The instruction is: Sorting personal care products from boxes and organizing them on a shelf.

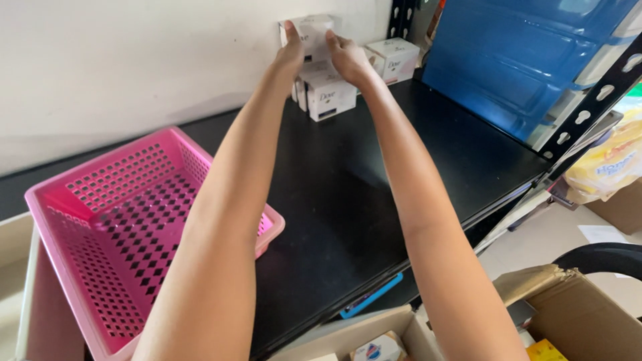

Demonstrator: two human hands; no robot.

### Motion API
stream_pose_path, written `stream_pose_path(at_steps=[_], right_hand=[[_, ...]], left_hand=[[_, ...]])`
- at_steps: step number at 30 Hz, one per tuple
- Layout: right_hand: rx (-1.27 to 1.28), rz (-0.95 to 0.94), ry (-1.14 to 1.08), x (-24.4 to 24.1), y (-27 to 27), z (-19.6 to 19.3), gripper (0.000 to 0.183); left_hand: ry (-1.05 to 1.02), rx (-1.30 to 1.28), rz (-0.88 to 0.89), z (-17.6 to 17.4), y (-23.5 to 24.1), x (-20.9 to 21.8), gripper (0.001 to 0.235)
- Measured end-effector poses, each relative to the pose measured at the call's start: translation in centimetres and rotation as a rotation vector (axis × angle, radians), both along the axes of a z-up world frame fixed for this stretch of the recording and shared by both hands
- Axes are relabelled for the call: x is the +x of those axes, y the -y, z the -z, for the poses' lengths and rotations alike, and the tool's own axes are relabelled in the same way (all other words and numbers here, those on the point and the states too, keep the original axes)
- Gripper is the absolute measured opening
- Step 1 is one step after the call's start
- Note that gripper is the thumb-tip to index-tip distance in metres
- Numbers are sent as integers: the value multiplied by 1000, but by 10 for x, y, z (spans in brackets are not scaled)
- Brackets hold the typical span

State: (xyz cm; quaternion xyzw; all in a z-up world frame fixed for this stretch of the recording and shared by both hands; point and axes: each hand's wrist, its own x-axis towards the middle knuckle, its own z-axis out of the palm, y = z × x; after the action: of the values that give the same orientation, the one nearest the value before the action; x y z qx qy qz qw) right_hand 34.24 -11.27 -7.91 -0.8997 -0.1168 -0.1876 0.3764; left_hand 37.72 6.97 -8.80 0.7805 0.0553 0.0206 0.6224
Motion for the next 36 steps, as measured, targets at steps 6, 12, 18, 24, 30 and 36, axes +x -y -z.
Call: stream_pose_path(at_steps=[6,12,18,24,30,36], right_hand=[[73,-67,7,18,10,10,81],[65,-49,21,4,6,-2,85],[53,-89,-22,4,7,0,86],[137,-1,86,-10,11,-15,78],[102,93,231,-63,21,-48,51],[-281,15,266,-111,69,-35,28]], left_hand=[[-10,12,62,-6,-1,-6,109],[-62,100,-29,-33,5,-43,105],[-50,84,35,-32,3,-50,103],[-40,172,46,-45,5,-48,104],[-47,264,17,-99,6,-105,98],[655,484,33,-79,31,-93,40]])
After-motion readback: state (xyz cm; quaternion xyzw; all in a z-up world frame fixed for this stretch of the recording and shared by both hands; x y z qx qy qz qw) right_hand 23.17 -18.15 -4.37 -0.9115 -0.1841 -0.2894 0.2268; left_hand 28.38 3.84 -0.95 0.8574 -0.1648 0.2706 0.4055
